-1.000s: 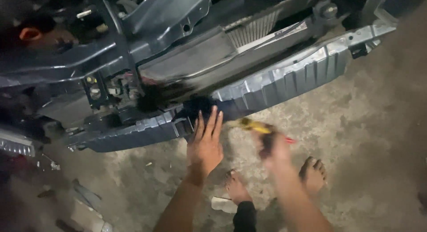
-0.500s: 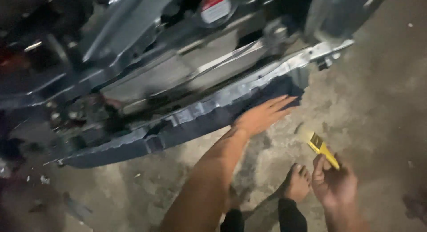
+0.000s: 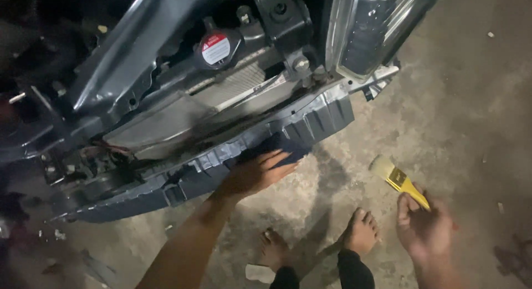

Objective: Cleaning the internal frame and components of a car's front end using a brush and a cloth.

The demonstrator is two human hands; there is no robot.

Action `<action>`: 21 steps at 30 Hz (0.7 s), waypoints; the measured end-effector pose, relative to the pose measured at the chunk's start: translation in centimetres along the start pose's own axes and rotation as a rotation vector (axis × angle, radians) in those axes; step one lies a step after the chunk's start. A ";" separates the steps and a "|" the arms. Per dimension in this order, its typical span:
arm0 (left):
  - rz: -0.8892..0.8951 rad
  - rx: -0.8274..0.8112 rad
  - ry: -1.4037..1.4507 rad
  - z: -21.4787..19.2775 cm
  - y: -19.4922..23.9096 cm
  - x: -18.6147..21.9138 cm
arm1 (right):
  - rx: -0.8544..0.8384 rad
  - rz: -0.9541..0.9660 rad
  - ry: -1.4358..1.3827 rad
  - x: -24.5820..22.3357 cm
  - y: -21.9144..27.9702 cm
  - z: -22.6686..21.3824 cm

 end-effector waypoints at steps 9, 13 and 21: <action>0.039 -0.392 -0.330 7.7 -17.7 -2.2 | -0.069 -0.047 -0.019 0.3 1.0 1.3; 0.029 -0.196 -0.567 1.4 -8.1 -1.4 | -0.168 0.025 -0.063 0.0 2.4 0.7; -0.096 -0.065 -0.161 -2.1 -1.6 -0.6 | -0.062 0.060 -0.105 2.9 -0.6 -2.7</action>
Point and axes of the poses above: each hand's wrist, its own y-axis away from the middle knuckle, its own z-axis out of the palm, x = y × z, the point moved 2 cm from there along -y, towards the middle knuckle, and after that the axes turned 5 degrees about z, right-handed, at the moved point
